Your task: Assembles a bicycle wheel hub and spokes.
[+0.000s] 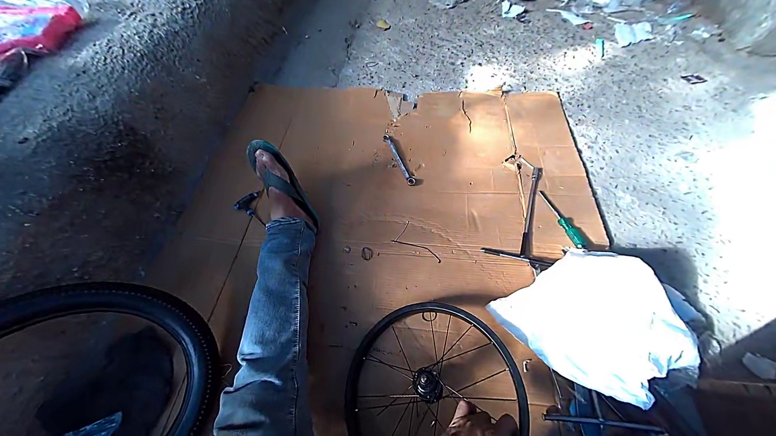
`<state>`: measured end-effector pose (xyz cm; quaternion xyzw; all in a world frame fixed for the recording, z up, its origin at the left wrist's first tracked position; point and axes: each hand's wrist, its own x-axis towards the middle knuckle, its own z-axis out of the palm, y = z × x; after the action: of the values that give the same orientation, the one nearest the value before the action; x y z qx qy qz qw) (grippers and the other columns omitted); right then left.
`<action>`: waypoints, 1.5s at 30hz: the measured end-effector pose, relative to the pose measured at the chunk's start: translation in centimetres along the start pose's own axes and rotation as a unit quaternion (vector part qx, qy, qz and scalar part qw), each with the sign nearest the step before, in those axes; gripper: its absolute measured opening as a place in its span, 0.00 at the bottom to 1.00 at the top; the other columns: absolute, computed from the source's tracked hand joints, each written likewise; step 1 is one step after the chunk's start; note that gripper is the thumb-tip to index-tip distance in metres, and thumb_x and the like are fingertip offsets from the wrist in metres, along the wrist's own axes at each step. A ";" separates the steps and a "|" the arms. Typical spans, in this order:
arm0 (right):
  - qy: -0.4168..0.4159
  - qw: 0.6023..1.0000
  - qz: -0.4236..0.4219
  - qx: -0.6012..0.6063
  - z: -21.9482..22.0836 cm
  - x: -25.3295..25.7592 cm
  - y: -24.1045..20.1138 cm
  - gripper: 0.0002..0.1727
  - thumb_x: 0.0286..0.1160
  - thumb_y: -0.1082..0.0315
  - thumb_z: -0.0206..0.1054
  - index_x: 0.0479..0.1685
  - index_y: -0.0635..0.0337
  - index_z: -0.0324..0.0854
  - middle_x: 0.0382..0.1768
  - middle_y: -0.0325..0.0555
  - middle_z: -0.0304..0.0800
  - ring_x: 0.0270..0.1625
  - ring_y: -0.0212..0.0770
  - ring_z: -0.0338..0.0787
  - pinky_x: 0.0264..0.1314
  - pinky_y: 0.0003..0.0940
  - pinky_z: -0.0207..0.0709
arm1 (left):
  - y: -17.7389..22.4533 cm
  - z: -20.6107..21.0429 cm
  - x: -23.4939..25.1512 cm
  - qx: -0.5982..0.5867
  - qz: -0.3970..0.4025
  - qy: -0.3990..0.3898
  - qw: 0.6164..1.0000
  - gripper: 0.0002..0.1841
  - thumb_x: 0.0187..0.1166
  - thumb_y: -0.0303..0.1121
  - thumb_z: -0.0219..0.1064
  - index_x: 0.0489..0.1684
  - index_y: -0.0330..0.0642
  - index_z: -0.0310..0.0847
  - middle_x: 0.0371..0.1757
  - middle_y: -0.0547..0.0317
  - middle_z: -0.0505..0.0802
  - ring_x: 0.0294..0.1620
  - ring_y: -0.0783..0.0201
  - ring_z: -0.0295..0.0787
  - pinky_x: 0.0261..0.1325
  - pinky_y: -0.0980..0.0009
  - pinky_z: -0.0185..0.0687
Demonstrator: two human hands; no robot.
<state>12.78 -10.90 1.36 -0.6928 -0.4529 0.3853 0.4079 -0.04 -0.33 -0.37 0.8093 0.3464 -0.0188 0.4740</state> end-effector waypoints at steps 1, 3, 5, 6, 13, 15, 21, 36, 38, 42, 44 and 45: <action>0.008 0.997 -0.073 0.022 0.6 -0.5 5.5 0.11 0.72 0.78 0.65 0.44 0.83 0.79 0.35 0.59 0.90 0.36 0.37 0.92 0.42 0.30 0.89 | 0.1 -0.2 -0.1 -0.005 -0.001 -0.002 1.000 0.13 0.82 0.36 0.60 0.58 0.42 0.80 0.45 0.50 0.92 0.55 0.52 0.89 0.78 0.47 0.65; -0.008 0.999 -0.045 -0.004 0.8 -0.9 8.6 0.11 0.76 0.74 0.66 0.49 0.75 0.82 0.38 0.51 0.92 0.38 0.36 0.93 0.46 0.36 0.91 | -0.1 -0.4 -0.1 -0.031 0.009 -0.008 0.999 0.14 0.79 0.34 0.62 0.58 0.41 0.80 0.46 0.49 0.92 0.56 0.52 0.89 0.77 0.46 0.67; -0.022 0.997 -0.009 -0.077 0.6 -1.0 7.7 0.12 0.79 0.71 0.64 0.51 0.74 0.84 0.39 0.54 0.93 0.40 0.42 0.93 0.50 0.42 0.90 | -0.6 -0.5 0.0 -0.052 0.024 -0.018 0.998 0.15 0.76 0.34 0.65 0.58 0.40 0.79 0.46 0.49 0.92 0.56 0.52 0.89 0.74 0.44 0.70; -0.027 0.994 -0.009 -0.106 0.5 -1.0 6.8 0.13 0.80 0.71 0.63 0.50 0.75 0.85 0.39 0.58 0.92 0.41 0.46 0.93 0.52 0.45 0.88 | -0.7 -0.4 0.1 -0.055 0.025 -0.022 0.998 0.15 0.76 0.34 0.65 0.59 0.40 0.78 0.46 0.48 0.92 0.56 0.51 0.89 0.73 0.44 0.72; -0.053 0.998 0.042 -0.017 -0.1 -0.6 3.9 0.16 0.73 0.78 0.66 0.57 0.78 0.76 0.48 0.59 0.89 0.47 0.42 0.92 0.55 0.39 0.88 | -0.2 0.0 0.3 -0.001 -0.008 -0.009 1.000 0.15 0.79 0.38 0.62 0.60 0.43 0.79 0.44 0.49 0.92 0.54 0.51 0.89 0.76 0.46 0.67; -0.045 0.998 0.031 -0.025 0.0 -0.7 4.9 0.14 0.73 0.78 0.66 0.55 0.76 0.79 0.45 0.56 0.91 0.44 0.40 0.93 0.53 0.39 0.89 | -0.1 -0.2 0.3 -0.001 -0.011 -0.016 1.000 0.14 0.79 0.37 0.61 0.58 0.43 0.78 0.44 0.50 0.92 0.54 0.52 0.89 0.76 0.46 0.67; -0.027 0.994 -0.046 -0.098 0.0 -0.8 5.7 0.11 0.77 0.74 0.62 0.50 0.72 0.85 0.41 0.56 0.91 0.40 0.43 0.91 0.48 0.40 0.87 | -1.0 -0.5 0.4 -0.056 0.023 -0.015 0.998 0.14 0.75 0.37 0.65 0.55 0.42 0.79 0.43 0.52 0.92 0.53 0.54 0.89 0.74 0.45 0.70; -0.033 0.992 -0.043 -0.111 -0.2 -0.5 4.9 0.12 0.79 0.71 0.63 0.52 0.72 0.84 0.41 0.56 0.92 0.41 0.46 0.93 0.49 0.45 0.88 | -0.7 -0.4 0.4 -0.052 0.012 0.003 0.999 0.13 0.78 0.36 0.62 0.56 0.44 0.80 0.43 0.53 0.92 0.54 0.55 0.89 0.77 0.46 0.65; -0.044 0.996 -0.003 -0.083 -0.3 -0.4 4.2 0.14 0.75 0.74 0.66 0.55 0.73 0.81 0.44 0.56 0.92 0.45 0.45 0.94 0.53 0.46 0.88 | -0.4 -0.6 0.4 -0.035 0.003 -0.007 0.999 0.13 0.80 0.37 0.60 0.57 0.45 0.80 0.44 0.52 0.92 0.55 0.55 0.89 0.78 0.46 0.64; -0.039 0.997 -0.003 -0.059 -0.2 -0.2 4.5 0.10 0.72 0.76 0.66 0.48 0.72 0.84 0.41 0.53 0.92 0.44 0.41 0.93 0.54 0.41 0.88 | -0.6 -0.8 0.3 -0.053 0.009 -0.014 0.998 0.14 0.77 0.38 0.62 0.57 0.43 0.79 0.44 0.53 0.92 0.54 0.56 0.89 0.76 0.47 0.66; -0.027 0.996 -0.017 -0.080 0.0 -0.3 4.8 0.09 0.75 0.75 0.65 0.46 0.71 0.85 0.40 0.53 0.93 0.43 0.41 0.93 0.52 0.41 0.88 | -0.8 -1.1 0.2 -0.081 0.018 -0.021 0.996 0.16 0.75 0.36 0.65 0.58 0.42 0.78 0.46 0.52 0.92 0.55 0.56 0.89 0.76 0.46 0.69; -0.025 0.995 -0.023 -0.093 0.1 -0.4 4.7 0.09 0.76 0.74 0.65 0.46 0.71 0.86 0.41 0.55 0.92 0.43 0.43 0.93 0.52 0.42 0.88 | -0.8 -1.1 0.2 -0.086 0.021 -0.022 0.996 0.16 0.75 0.36 0.65 0.58 0.42 0.78 0.45 0.52 0.92 0.54 0.56 0.90 0.75 0.46 0.70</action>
<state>14.07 -12.47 -2.93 -0.7077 -0.5125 0.3492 0.3385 -0.72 0.89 -0.41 0.7720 0.3195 0.0028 0.5495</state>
